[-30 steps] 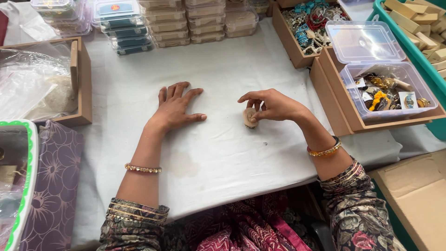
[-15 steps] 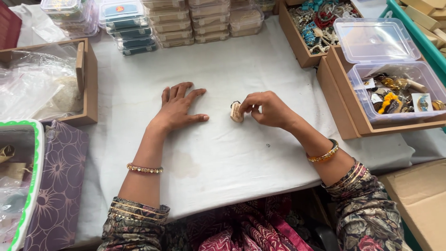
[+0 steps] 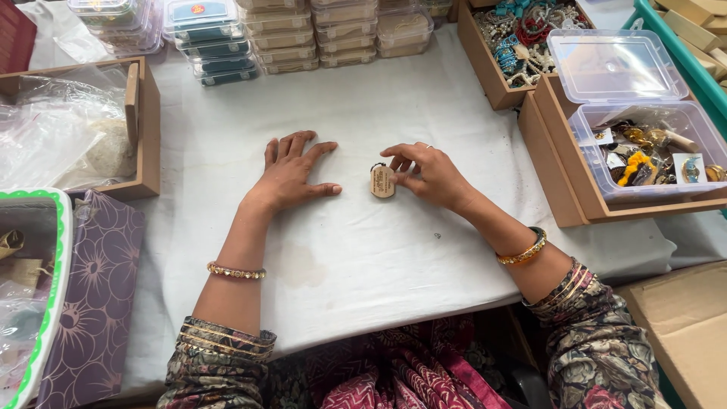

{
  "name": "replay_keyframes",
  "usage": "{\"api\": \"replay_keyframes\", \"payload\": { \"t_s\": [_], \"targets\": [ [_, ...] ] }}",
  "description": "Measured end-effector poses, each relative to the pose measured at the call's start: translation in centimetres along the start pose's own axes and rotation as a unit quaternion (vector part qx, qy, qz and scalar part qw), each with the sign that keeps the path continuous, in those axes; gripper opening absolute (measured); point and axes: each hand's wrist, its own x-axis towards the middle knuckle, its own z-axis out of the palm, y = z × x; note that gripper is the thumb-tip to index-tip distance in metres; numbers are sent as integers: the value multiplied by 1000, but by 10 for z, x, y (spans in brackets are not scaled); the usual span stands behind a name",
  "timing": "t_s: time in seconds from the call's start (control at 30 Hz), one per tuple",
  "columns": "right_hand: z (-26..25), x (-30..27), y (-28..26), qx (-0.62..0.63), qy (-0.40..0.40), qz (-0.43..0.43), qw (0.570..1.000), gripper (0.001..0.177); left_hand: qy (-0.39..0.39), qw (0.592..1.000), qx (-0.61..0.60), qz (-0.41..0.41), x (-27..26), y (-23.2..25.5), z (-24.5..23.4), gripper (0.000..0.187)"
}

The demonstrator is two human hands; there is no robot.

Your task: The person places a small decorative item into a clear plastic bag, then into a small cloth pouch, and finally into a small plastic container. They repeat this process with a second item, a keychain, placing it into a plastic bag and then into a small plastic container.

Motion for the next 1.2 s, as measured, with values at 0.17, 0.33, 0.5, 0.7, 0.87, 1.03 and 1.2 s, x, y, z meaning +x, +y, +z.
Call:
{"api": "replay_keyframes", "payload": {
  "t_s": [0.17, 0.33, 0.5, 0.7, 0.87, 1.03, 1.2],
  "targets": [
    [1, -1, -7, 4, -3, -7, 1000, 68, 16, 999, -14, 42, 9, 4, 12, 87],
    [1, -4, -7, 238, -28, 15, 971, 80, 47, 951, -185, 242, 0, 50, 17, 71],
    [3, -3, 3, 273, 0, 35, 961, 68, 44, 933, -259, 245, 4, 48, 15, 53],
    [7, 1, 7, 283, 22, 32, 958, 41, 42, 924, -302, 232, 3, 50, 11, 46],
    [10, 2, 11, 276, 22, 39, 960, 36, 53, 936, -269, 223, 1, 53, 9, 43],
    [13, 4, 15, 259, 24, 48, 964, 30, 57, 943, -249, 214, 0, 53, 9, 42],
    [13, 5, 16, 246, 23, 57, 967, 28, 66, 951, -214, 212, -1, 52, 11, 41]
  ]
}}
